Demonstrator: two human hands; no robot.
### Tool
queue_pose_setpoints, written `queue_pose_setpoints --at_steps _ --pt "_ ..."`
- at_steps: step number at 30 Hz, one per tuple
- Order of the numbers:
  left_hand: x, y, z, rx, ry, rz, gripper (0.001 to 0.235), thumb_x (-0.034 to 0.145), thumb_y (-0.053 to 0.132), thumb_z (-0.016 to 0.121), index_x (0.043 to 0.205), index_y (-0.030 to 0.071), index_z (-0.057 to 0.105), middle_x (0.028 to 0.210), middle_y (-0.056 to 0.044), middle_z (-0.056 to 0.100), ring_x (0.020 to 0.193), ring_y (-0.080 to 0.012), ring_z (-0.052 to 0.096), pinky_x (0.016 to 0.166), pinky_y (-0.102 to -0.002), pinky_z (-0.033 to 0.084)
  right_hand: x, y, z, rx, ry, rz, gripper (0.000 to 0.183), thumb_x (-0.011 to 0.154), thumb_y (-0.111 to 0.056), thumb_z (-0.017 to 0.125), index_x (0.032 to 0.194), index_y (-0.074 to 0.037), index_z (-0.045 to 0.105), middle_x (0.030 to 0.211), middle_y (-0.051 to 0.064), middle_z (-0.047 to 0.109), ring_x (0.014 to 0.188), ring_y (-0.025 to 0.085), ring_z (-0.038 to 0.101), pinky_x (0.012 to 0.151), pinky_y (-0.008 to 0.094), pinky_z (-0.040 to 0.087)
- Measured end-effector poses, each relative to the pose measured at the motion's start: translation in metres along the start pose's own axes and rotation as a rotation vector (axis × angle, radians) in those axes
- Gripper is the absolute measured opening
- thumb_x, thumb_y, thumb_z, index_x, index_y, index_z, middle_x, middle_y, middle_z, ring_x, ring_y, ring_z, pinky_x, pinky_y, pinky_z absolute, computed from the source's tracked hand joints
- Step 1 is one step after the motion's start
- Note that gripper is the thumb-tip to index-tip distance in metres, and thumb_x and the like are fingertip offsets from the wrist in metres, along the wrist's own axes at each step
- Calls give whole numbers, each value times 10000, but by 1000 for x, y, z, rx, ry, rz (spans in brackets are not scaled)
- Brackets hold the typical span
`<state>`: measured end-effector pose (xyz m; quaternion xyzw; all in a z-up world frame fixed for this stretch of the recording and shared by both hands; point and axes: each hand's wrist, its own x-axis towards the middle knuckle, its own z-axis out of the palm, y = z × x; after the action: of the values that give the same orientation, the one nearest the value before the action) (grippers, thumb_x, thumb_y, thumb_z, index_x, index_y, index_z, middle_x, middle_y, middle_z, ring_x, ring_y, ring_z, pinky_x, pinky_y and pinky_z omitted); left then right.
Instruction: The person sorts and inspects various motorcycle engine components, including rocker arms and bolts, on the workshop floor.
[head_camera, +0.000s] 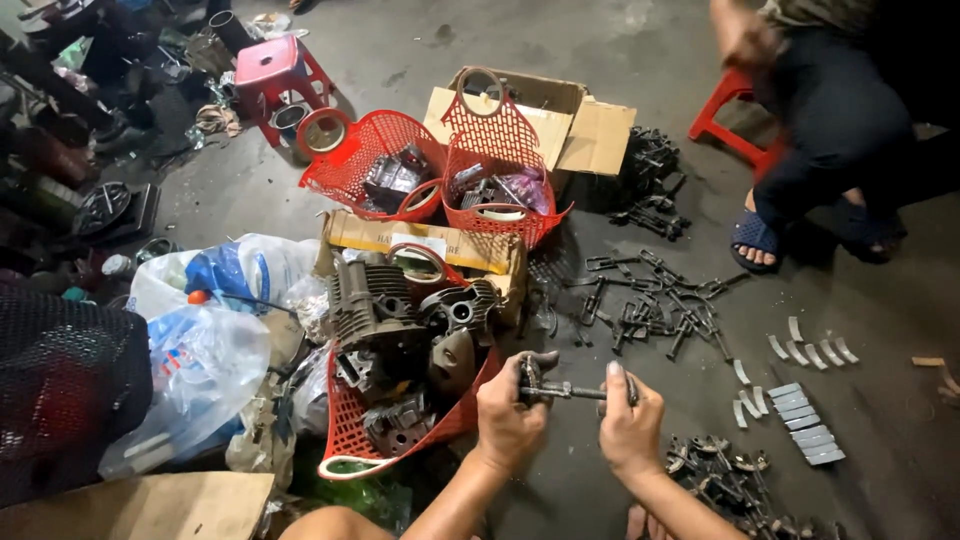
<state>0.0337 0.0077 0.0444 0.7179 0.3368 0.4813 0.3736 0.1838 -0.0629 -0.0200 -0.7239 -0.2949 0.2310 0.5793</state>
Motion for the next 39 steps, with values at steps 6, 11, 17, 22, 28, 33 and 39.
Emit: queue_pose_setpoints --at_steps 6,11,17,22,28,33,39 --pt "2 -12 -10 168 -95 92 493 712 -52 696 1191 64 708 710 -117 646 622 -257 674 612 -350 536 -5 17 9 165 14 242 462 1004 -339 550 650 -43 567 547 -3 525 474 106 482 437 307 377" --pt "0 -21 -11 183 -136 246 522 700 -40 681 1213 58 674 864 -140 689 720 -317 689 662 -379 555 -13 24 9 427 -14 468 438 976 -324 578 623 -71 521 498 -5 442 377 118 364 366 322 253" --pt "-8 -35 -11 259 -231 288 573 671 -38 704 1236 43 652 893 -143 689 760 -337 682 677 -408 548 -19 24 5 586 -93 662 451 965 -352 559 600 -152 385 454 -43 267 316 123 240 326 330 168" --pt "-9 -37 -9 224 -263 286 573 698 -26 705 1262 43 632 923 -149 700 803 -335 700 709 -408 560 -21 18 0 608 -113 788 409 953 -364 550 635 -150 409 463 -44 252 324 126 231 331 332 167" --pt "10 -42 3 219 -323 159 606 696 -8 755 1280 -6 595 958 -225 709 910 -410 698 772 -423 560 6 63 3 441 -11 516 468 990 -451 617 710 -83 548 575 -38 443 442 90 399 393 304 323" --pt "16 -25 10 157 -384 -292 680 706 19 750 1370 40 603 905 -227 737 829 -335 764 774 -358 575 21 9 -21 314 -14 436 475 1004 -525 641 793 -108 551 639 -33 419 512 97 359 448 308 282" --pt "15 -27 19 89 -386 -301 789 681 -6 716 1444 35 517 908 -217 747 811 -309 773 771 -334 575 53 0 -62 14 -381 538 405 910 -475 656 912 -74 718 641 13 620 536 106 439 506 314 336"
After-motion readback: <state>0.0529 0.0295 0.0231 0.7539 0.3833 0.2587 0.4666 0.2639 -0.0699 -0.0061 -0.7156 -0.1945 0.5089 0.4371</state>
